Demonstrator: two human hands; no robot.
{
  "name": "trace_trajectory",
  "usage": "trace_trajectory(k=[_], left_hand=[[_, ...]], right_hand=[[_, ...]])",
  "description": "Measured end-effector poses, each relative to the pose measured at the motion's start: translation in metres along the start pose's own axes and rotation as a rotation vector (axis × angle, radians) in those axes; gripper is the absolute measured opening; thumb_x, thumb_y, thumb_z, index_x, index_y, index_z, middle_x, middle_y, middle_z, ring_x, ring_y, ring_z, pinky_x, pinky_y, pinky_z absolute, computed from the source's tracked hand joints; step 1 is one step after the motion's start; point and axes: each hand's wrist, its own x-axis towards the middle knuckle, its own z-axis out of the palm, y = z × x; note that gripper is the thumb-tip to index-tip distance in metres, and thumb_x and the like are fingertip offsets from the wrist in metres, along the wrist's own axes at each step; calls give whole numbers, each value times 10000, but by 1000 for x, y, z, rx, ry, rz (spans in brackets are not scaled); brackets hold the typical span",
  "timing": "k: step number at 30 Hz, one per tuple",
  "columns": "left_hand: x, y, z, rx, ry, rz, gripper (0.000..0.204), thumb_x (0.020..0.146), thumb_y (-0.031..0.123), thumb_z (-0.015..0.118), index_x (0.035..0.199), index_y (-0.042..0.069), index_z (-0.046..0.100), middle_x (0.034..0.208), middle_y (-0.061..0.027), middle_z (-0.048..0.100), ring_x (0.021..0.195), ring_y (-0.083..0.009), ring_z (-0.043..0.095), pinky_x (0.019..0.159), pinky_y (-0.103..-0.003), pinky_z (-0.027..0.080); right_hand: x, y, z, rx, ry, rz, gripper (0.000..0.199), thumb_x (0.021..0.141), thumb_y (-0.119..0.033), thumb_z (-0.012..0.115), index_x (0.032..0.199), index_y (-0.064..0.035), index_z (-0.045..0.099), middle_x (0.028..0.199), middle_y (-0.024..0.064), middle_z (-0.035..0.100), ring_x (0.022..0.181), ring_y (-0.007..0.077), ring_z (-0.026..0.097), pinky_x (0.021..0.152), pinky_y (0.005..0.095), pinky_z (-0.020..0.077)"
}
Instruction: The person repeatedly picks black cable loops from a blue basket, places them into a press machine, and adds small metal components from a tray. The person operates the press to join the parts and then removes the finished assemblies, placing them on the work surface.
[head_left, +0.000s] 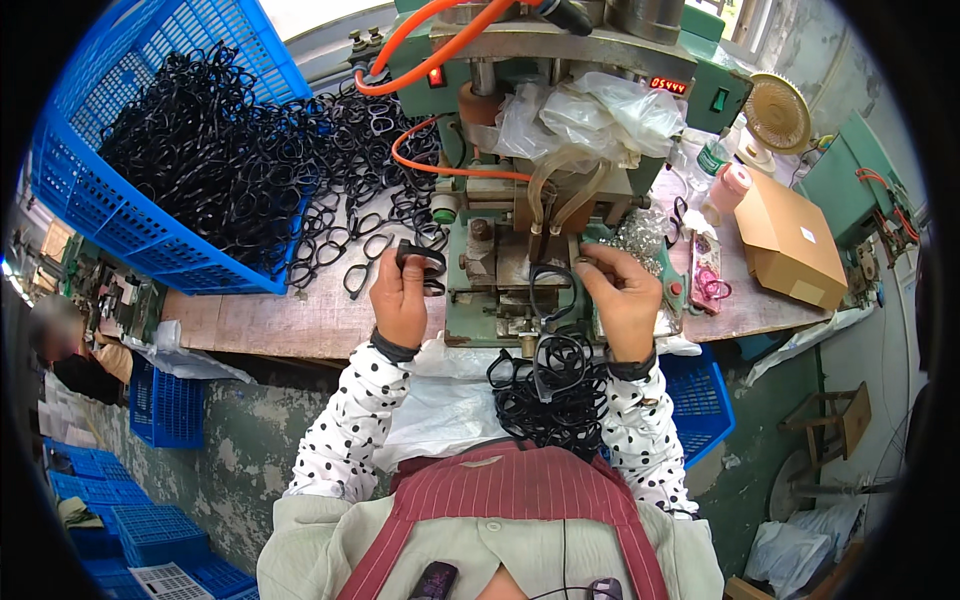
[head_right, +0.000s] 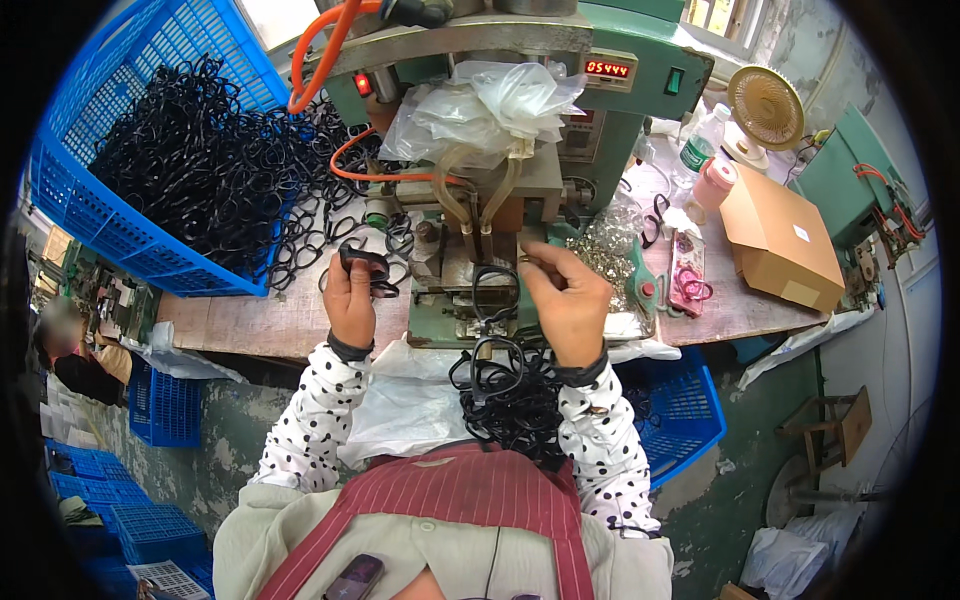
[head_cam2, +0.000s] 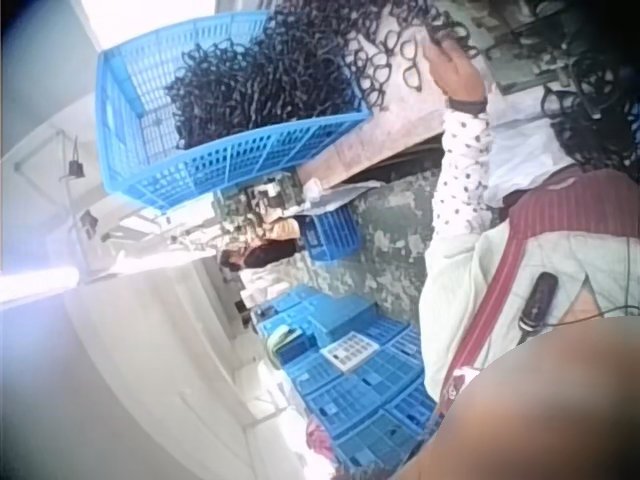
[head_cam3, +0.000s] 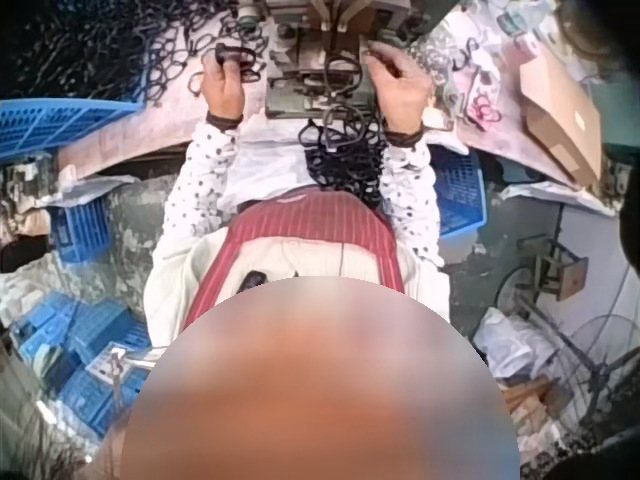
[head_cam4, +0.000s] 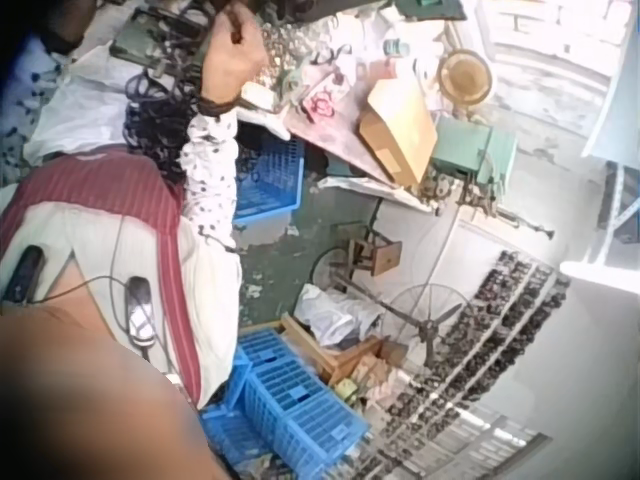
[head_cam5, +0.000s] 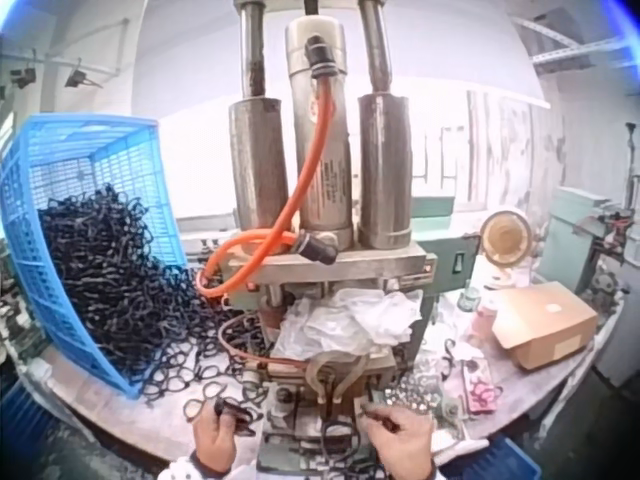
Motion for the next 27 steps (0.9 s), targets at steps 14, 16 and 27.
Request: trace_trajectory(k=[14, 16, 27], left_hand=[[-2, 62, 16, 60, -376, 791, 276, 936, 4, 520, 1213, 10, 520, 1061, -173, 649, 925, -320, 633, 847, -416, 490], [-8, 59, 31, 4, -441, 925, 524, 712, -12, 639, 1229, 19, 563, 1156, -165, 630, 993, -326, 643, 862, -449, 509], [-17, 48, 57, 141, -602, 943, 436, 767, 9, 627, 1202, 24, 595, 1243, -133, 602, 1050, -294, 614, 952, -450, 499]], right_hand=[[-3, 13, 52, 58, 118, -149, 395, 781, 29, 709, 1118, 26, 504, 811, 155, 693, 684, 132, 651, 615, 248, 497], [-3, 8, 44, -85, 73, -186, 413, 775, 14, 726, 1128, 25, 513, 822, 161, 690, 681, 149, 657, 606, 253, 502], [27, 108, -84, -1058, 135, -197, 264, 724, -211, 774, 965, -162, 679, 963, 39, 668, 1000, 279, 572, 849, 412, 419]])
